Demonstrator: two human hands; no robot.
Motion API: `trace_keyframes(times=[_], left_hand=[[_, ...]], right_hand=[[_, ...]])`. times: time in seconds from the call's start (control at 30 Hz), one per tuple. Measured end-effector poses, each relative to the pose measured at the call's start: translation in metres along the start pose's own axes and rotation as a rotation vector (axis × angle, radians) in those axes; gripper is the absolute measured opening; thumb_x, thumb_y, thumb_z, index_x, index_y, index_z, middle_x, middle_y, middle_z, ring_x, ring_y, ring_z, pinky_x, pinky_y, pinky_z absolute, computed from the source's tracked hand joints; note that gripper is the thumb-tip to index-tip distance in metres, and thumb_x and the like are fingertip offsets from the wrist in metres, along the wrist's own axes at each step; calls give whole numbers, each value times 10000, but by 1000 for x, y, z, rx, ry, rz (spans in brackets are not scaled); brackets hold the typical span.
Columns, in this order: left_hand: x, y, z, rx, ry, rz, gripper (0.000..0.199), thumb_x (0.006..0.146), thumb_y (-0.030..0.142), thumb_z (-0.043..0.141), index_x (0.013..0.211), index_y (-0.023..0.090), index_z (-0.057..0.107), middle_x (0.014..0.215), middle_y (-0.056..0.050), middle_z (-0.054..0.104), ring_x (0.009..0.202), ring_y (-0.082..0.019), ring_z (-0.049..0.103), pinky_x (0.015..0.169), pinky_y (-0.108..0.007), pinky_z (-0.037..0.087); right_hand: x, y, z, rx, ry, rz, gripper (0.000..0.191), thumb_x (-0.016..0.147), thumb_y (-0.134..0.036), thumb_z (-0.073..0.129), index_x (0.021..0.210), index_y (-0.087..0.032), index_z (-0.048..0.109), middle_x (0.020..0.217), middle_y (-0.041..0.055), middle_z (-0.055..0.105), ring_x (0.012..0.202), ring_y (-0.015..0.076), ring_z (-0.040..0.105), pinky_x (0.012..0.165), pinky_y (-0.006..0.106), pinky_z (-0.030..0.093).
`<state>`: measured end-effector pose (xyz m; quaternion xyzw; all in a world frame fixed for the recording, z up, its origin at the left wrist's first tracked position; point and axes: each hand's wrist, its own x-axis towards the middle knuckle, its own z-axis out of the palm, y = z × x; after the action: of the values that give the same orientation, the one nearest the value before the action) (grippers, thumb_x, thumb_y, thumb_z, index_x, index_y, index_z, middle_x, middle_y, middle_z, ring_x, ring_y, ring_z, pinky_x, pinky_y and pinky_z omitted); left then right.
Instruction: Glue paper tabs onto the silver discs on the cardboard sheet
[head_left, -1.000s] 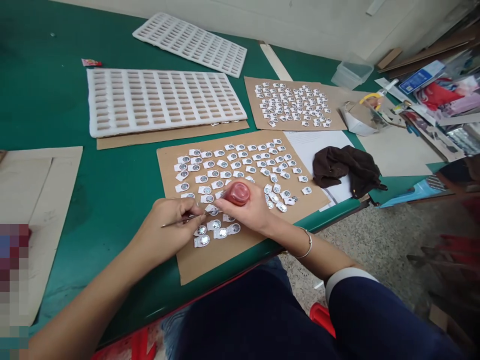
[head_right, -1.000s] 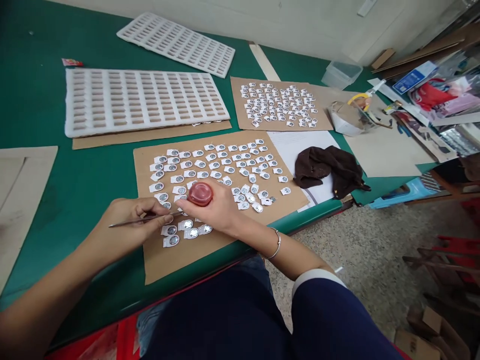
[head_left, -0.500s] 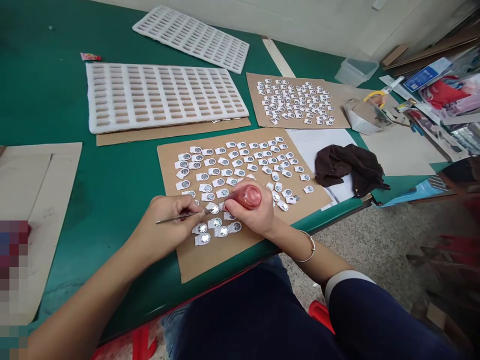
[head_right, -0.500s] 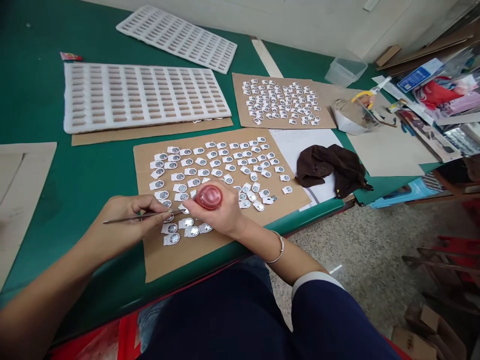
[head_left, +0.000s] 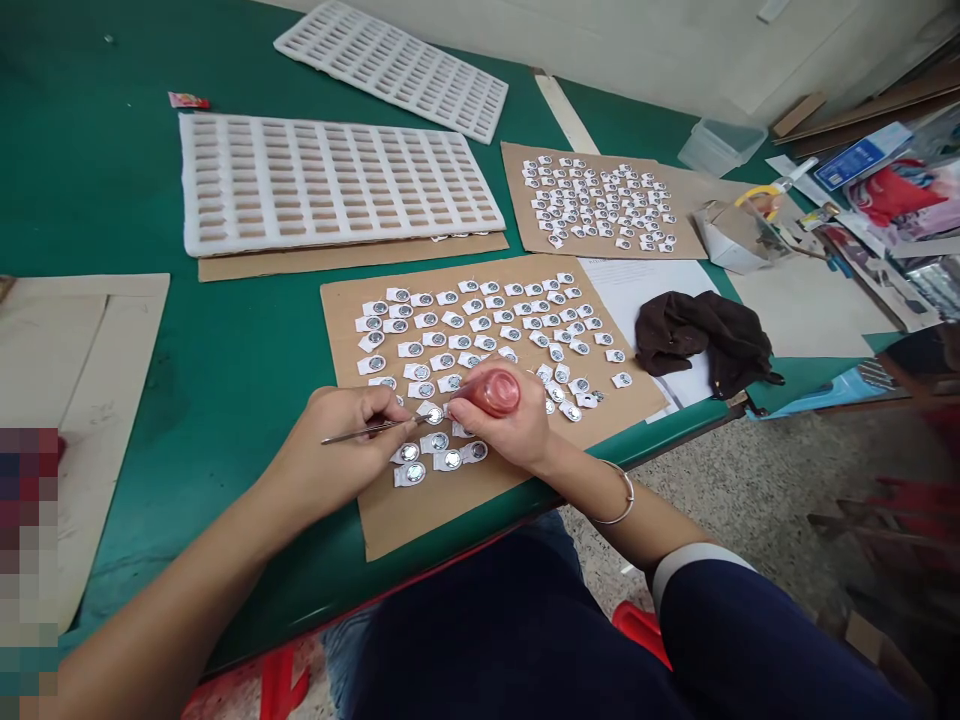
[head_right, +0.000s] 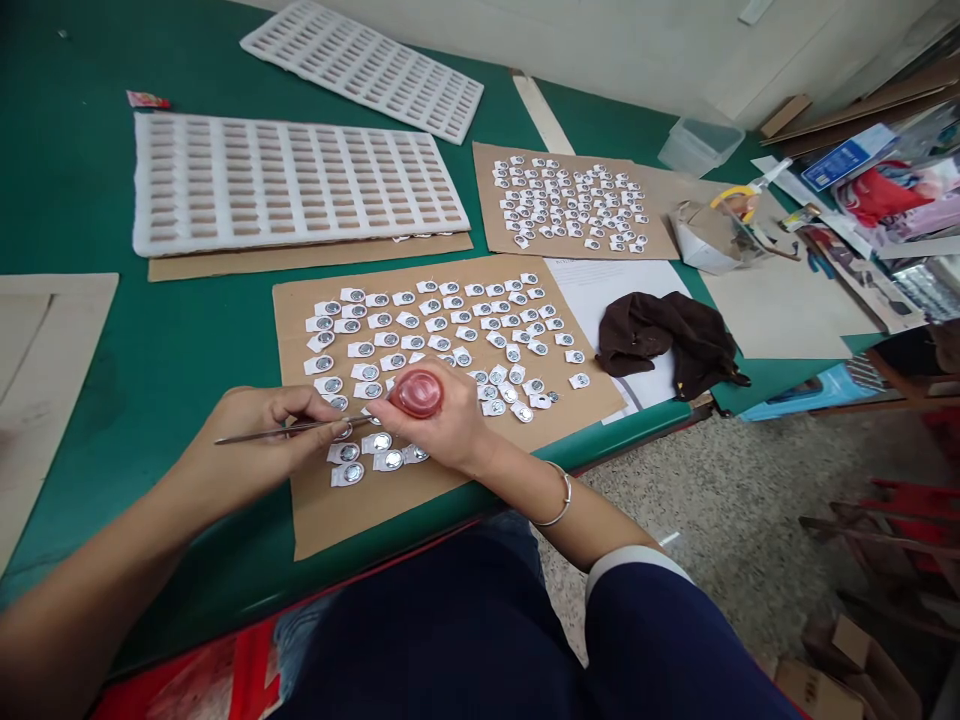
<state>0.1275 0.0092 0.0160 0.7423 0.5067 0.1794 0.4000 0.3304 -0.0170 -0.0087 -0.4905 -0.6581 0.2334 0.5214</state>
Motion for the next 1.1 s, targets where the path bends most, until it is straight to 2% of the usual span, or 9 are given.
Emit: trace_keyframes(times=[0.23,0.53,0.73,1.1], left_hand=[[-3,-1,1,11,-8,17,200,776,373,599,691,209,677,647,8,690,592,-162,614,510,-247,395],[-2,0,3,-31,9,-5,199,760,377,616,667,211,675,637,13,692,572,-152,598,506,-235,404],[1,-2,0,-25,12,-23,193,742,375,624,659,207,674,635,8,691,579,-156,594,509,-239,395],[4,1,-2,-76,-12,-97,213,711,393,648,630,197,664,610,3,673,560,-148,562,490,-242,379]], right_hand=[[1,2,1,23,31,-47,201,728,-271,753,840,-207,599,768,4,641,710,148,623,671,309,536],[0,4,1,31,4,-51,214,736,-296,752,850,-200,599,781,19,645,721,155,624,686,323,537],[0,3,1,13,16,-57,245,745,-373,743,834,-198,598,766,20,645,701,153,623,665,320,534],[-1,2,1,36,-14,-25,248,744,-381,745,843,-211,595,765,18,645,700,163,621,674,332,531]])
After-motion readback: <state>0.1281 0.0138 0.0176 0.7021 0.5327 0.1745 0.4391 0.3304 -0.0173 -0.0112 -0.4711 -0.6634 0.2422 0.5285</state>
